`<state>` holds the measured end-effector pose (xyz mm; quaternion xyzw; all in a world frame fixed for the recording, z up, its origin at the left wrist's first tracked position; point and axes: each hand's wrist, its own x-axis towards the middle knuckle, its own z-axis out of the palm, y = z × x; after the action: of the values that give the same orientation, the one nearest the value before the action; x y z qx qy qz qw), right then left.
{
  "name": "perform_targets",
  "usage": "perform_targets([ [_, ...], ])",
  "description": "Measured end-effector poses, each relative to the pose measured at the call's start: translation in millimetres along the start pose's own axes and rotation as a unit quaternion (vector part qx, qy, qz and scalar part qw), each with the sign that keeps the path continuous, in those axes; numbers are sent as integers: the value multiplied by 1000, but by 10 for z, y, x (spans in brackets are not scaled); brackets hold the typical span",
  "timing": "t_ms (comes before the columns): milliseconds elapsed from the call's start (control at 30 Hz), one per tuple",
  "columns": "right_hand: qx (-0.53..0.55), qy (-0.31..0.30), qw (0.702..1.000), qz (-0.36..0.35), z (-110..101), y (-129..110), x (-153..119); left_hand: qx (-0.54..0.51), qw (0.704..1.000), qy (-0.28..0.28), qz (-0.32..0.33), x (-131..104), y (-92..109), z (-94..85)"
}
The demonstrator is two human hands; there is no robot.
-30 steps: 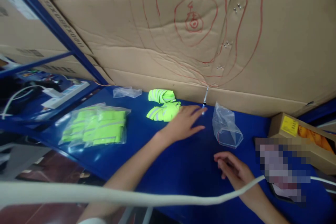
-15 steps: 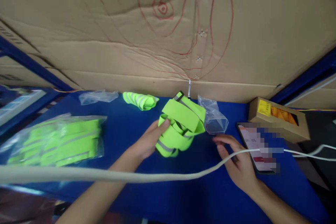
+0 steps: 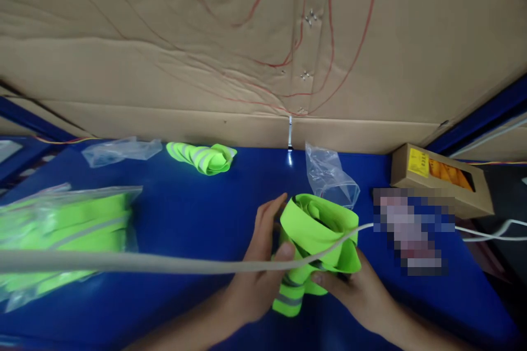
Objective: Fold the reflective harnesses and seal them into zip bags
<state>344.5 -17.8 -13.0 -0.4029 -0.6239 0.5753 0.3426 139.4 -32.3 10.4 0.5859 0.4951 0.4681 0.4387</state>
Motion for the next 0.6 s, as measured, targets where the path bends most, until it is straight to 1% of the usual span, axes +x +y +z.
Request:
perform_targets([
  [67, 2, -6, 1000, 8, 13, -16, -6, 10, 1000, -10, 0, -90, -24, 21],
  [133, 3, -17, 999, 29, 32, -28, -21, 34, 998, -45, 0, -157, -82, 69],
  [200, -31, -39, 998, 43, 35, -25, -55, 67, 995, -74, -10, -180, -146, 119],
  [233, -58, -51, 996, 44, 26, -19, -79, 74, 994, -79, -24, -173, -169, 137],
  [300, -112, -70, 990, 41, -11, -8, -128, 38, 995, -61, -75, -123, -183, 150],
  [367, -142, -61, 987, 46, -56, -15, -149, -57, 986, -34, -153, -39, -156, 132],
  [467, -134, -16, 988, 74, -108, -73, -99, -192, 947, 26, -258, 113, -80, 50],
  [533, -113, 11, 989, 91, -129, -121, -37, -255, 911, 72, -316, 213, -43, -37],
  [600, -87, 39, 990, 100, -145, -150, 6, -306, 875, 102, -361, 306, -34, -141],
])
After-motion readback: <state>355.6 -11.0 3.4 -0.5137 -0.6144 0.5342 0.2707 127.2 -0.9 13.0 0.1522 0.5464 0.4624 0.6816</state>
